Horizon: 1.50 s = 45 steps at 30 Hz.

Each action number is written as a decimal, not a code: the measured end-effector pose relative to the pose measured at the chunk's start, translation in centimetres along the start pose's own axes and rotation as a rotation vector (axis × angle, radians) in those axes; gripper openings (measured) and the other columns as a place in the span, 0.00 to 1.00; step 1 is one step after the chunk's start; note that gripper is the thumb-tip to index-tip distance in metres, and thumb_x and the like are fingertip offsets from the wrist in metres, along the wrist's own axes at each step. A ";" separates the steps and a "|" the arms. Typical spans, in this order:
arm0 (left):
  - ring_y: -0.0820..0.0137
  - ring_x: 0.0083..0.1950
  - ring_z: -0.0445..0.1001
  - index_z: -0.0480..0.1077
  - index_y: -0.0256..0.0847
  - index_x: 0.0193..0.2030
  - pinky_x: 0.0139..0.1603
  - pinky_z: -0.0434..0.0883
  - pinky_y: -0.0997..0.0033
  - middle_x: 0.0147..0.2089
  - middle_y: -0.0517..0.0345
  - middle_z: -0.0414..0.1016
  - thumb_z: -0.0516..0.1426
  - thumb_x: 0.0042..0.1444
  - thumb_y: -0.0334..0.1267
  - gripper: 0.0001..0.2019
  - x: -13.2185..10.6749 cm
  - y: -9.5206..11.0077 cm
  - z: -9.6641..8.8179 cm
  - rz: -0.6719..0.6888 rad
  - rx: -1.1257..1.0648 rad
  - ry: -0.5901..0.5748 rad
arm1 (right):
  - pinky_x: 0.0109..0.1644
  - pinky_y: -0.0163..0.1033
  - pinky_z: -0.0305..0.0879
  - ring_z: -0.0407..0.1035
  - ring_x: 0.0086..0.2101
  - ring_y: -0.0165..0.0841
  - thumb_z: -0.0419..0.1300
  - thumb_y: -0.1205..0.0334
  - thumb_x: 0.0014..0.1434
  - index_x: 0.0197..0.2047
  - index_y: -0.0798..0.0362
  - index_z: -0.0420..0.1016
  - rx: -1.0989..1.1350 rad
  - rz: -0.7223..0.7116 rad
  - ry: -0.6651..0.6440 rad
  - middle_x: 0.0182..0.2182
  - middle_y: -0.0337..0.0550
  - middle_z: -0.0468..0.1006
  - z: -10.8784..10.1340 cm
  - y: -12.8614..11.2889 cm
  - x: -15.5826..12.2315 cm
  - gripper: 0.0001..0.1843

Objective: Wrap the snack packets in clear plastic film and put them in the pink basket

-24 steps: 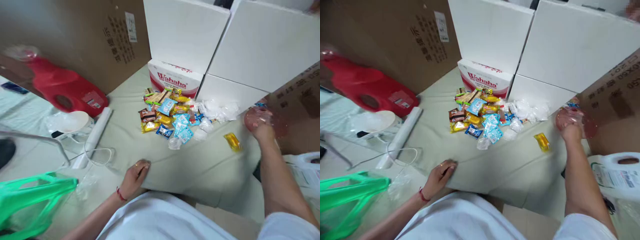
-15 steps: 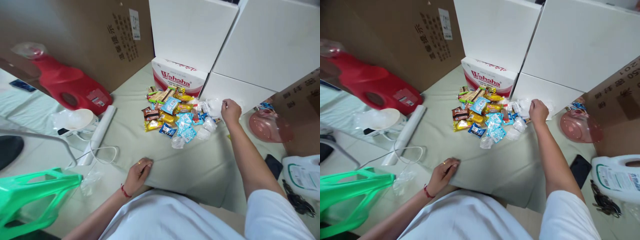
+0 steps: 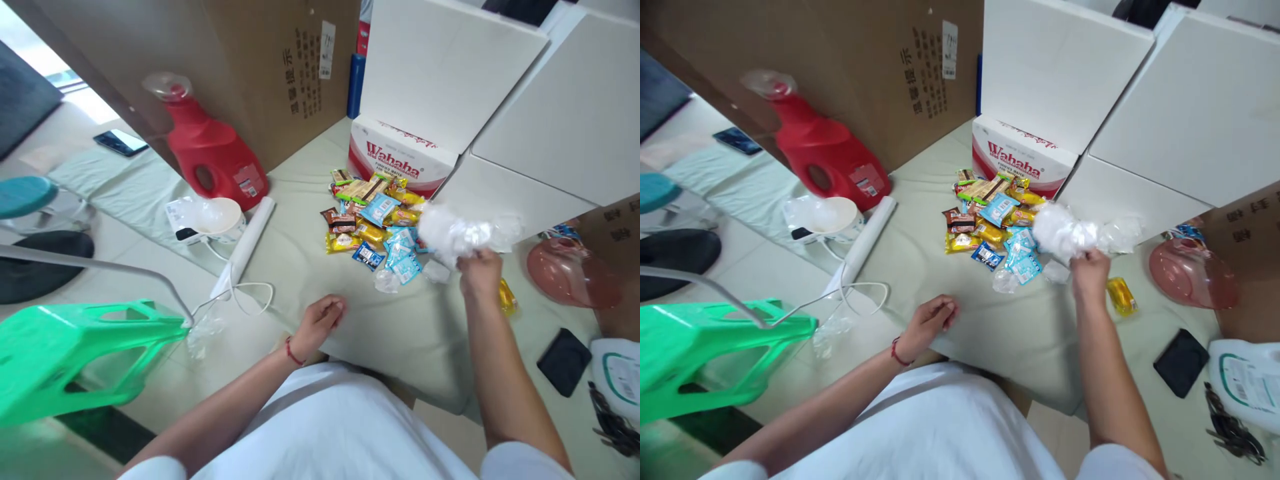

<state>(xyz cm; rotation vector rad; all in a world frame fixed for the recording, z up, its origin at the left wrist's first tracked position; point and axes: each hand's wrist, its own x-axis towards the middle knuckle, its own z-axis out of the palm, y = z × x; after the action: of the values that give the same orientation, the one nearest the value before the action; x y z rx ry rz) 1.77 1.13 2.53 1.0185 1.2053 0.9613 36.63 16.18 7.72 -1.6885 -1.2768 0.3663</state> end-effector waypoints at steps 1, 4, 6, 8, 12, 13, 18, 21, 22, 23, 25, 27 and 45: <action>0.73 0.32 0.70 0.73 0.40 0.41 0.27 0.67 0.76 0.36 0.56 0.73 0.59 0.62 0.61 0.22 0.6 0.7 0.9 -0.044 -0.104 -0.018 | 0.34 0.38 0.64 0.71 0.30 0.37 0.63 0.49 0.56 0.37 0.56 0.82 0.019 0.044 -0.061 0.27 0.42 0.78 0.6 -0.1 -3.3 0.18; 0.67 0.45 0.78 0.67 0.47 0.59 0.28 0.73 0.76 0.55 0.50 0.73 0.67 0.53 0.61 0.33 2.8 2.3 3.7 -0.174 -0.345 -0.069 | 0.35 0.40 0.65 0.71 0.29 0.40 0.64 0.46 0.53 0.28 0.55 0.81 -0.045 0.018 -0.153 0.23 0.43 0.78 2.5 -1.0 -11.7 0.18; 0.65 0.48 0.78 0.65 0.48 0.61 0.31 0.75 0.75 0.58 0.49 0.72 0.71 0.47 0.56 0.38 4.3 2.8 5.1 -0.228 -0.406 -0.089 | 0.38 0.41 0.67 0.72 0.31 0.39 0.63 0.47 0.55 0.31 0.54 0.83 -0.015 -0.035 -0.168 0.28 0.45 0.81 3.4 -1.7 -14.8 0.18; 0.68 0.43 0.77 0.70 0.43 0.53 0.32 0.75 0.75 0.51 0.52 0.76 0.74 0.43 0.48 0.31 5.6 2.6 5.9 -0.238 -0.419 -0.064 | 0.40 0.40 0.67 0.71 0.31 0.35 0.63 0.48 0.57 0.37 0.53 0.85 0.071 0.003 -0.163 0.33 0.44 0.83 3.7 -2.2 -16.0 0.17; 0.76 0.30 0.71 0.69 0.39 0.33 0.30 0.70 0.79 0.31 0.63 0.73 0.71 0.45 0.38 0.15 7.2 1.6 5.8 -0.189 -0.469 0.024 | 0.29 0.34 0.58 0.60 0.24 0.27 0.69 0.47 0.52 0.38 0.55 0.82 0.306 0.260 -0.081 0.25 0.35 0.74 3.1 -2.0 -14.4 0.20; 0.76 0.29 0.71 0.69 0.39 0.32 0.30 0.70 0.78 0.29 0.64 0.72 0.71 0.46 0.36 0.14 7.4 1.4 5.5 -0.180 -0.496 0.047 | 0.27 0.33 0.55 0.57 0.23 0.25 0.71 0.47 0.49 0.37 0.55 0.81 0.372 0.313 -0.054 0.23 0.33 0.70 2.8 -1.9 -13.6 0.20; 0.77 0.34 0.73 0.68 0.40 0.34 0.40 0.76 0.75 0.34 0.63 0.73 0.68 0.50 0.34 0.11 8.2 2.3 4.6 -0.150 -0.593 0.166 | 0.21 0.29 0.46 0.50 0.19 0.21 0.76 0.51 0.39 0.34 0.52 0.72 0.669 0.453 0.077 0.19 0.26 0.64 1.2 -1.8 -10.0 0.23; 0.76 0.34 0.74 0.69 0.40 0.38 0.39 0.76 0.76 0.37 0.60 0.76 0.67 0.52 0.37 0.12 8.8 3.7 4.1 -0.137 -0.574 0.152 | 0.19 0.27 0.45 0.51 0.18 0.19 0.77 0.54 0.38 0.33 0.51 0.69 0.781 0.446 0.130 0.19 0.24 0.63 -0.1 -1.9 -8.7 0.24; 0.76 0.34 0.75 0.70 0.40 0.40 0.36 0.74 0.77 0.37 0.60 0.76 0.67 0.52 0.37 0.12 8.9 4.2 3.9 -0.138 -0.549 0.134 | 0.19 0.26 0.47 0.52 0.18 0.19 0.77 0.55 0.38 0.34 0.51 0.69 0.801 0.445 0.139 0.19 0.24 0.63 -0.6 -1.8 -8.5 0.24; 0.76 0.32 0.74 0.70 0.40 0.41 0.31 0.71 0.78 0.36 0.60 0.76 0.67 0.51 0.38 0.13 8.9 4.7 3.7 -0.148 -0.526 0.114 | 0.19 0.26 0.48 0.52 0.18 0.19 0.77 0.56 0.39 0.34 0.51 0.69 0.815 0.445 0.144 0.20 0.25 0.63 -1.1 -1.6 -8.4 0.24; 0.75 0.29 0.72 0.71 0.40 0.40 0.25 0.65 0.78 0.33 0.60 0.74 0.66 0.51 0.39 0.12 8.6 5.6 3.0 -0.148 -0.392 0.024 | 0.19 0.25 0.50 0.53 0.18 0.19 0.77 0.56 0.40 0.34 0.51 0.68 0.831 0.446 0.155 0.21 0.25 0.64 -2.2 -0.9 -8.7 0.24; 0.71 0.32 0.71 0.72 0.40 0.34 0.26 0.64 0.76 0.31 0.59 0.72 0.66 0.51 0.40 0.09 7.8 5.9 2.3 -0.066 -0.131 -0.086 | 0.19 0.25 0.50 0.53 0.18 0.19 0.77 0.56 0.41 0.34 0.50 0.67 0.832 0.449 0.162 0.21 0.25 0.63 -3.2 0.2 -9.5 0.24; 0.73 0.28 0.69 0.66 0.38 0.25 0.33 0.69 0.73 0.24 0.60 0.68 0.60 0.62 0.59 0.26 9.0 12.1 10.7 0.107 0.002 -0.351 | 0.19 0.23 0.56 0.59 0.20 0.20 0.79 0.57 0.40 0.31 0.54 0.71 0.698 0.494 -0.122 0.23 0.31 0.68 -5.2 1.8 0.0 0.23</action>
<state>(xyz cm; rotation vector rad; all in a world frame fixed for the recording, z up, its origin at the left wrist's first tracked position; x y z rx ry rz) 12.95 11.97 12.54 1.2063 0.8682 0.8211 41.37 13.57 8.84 -1.3507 -0.6637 1.0848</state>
